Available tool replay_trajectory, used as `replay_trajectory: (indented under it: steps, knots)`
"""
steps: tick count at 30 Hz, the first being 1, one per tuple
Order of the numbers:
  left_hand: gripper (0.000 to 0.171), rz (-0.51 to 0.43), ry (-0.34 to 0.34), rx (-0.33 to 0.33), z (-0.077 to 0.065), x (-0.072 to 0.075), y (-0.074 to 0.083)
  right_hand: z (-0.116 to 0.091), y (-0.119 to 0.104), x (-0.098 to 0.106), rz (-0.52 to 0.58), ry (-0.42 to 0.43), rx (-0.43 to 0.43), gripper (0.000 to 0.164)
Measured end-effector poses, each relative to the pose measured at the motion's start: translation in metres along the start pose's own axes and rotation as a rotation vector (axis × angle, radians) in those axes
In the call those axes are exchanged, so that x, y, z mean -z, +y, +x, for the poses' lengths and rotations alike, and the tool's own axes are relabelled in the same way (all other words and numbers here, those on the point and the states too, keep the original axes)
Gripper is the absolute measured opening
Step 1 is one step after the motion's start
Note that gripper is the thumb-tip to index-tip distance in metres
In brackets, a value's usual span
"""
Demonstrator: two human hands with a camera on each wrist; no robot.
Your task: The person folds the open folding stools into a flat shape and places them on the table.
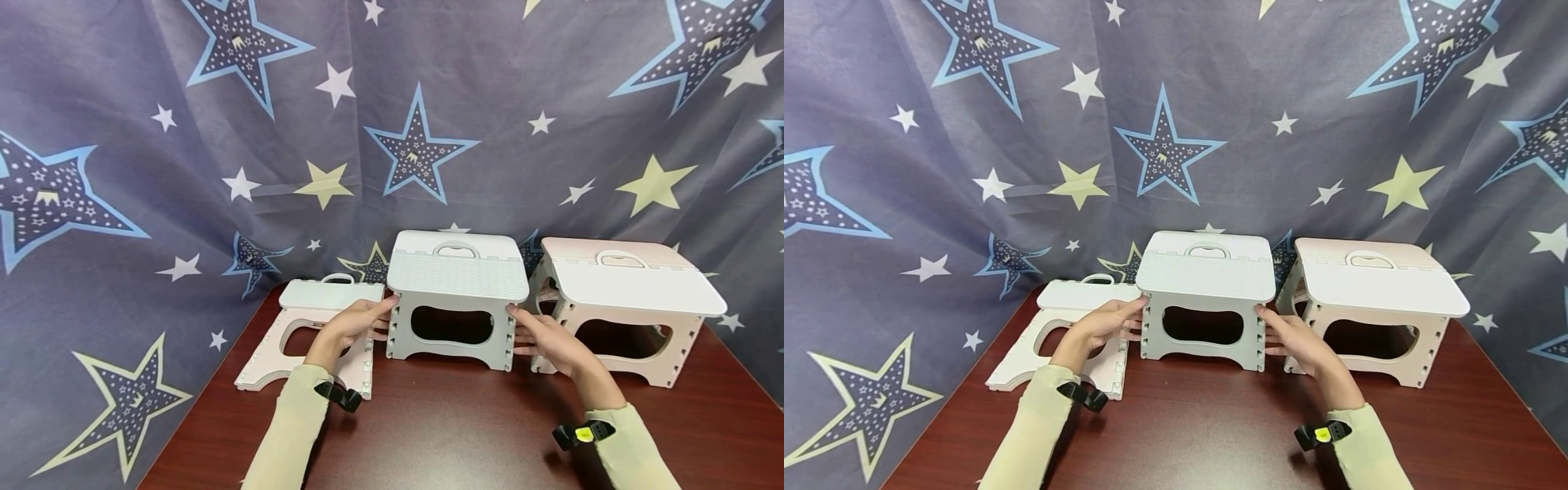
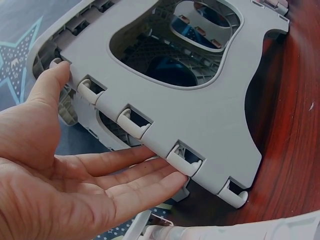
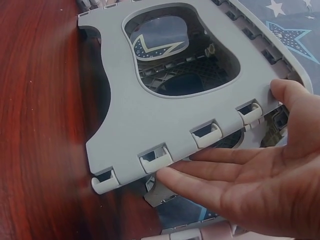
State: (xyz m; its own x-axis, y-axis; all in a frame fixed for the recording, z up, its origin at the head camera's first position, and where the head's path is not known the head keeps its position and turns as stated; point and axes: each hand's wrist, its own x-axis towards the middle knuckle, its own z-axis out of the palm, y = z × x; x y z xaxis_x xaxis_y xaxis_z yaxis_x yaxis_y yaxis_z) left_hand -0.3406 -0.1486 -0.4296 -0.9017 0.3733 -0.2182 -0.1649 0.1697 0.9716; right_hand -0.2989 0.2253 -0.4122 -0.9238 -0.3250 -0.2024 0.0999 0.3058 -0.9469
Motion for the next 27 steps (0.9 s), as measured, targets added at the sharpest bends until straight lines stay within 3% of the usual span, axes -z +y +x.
replay_trajectory:
  steps: [27]
  knots:
    - [0.066,0.017,-0.041,-0.011,-0.0021,0.0013,0.0008,0.0017,0.0028,0.0015,0.009,-0.009,0.017,0.081]
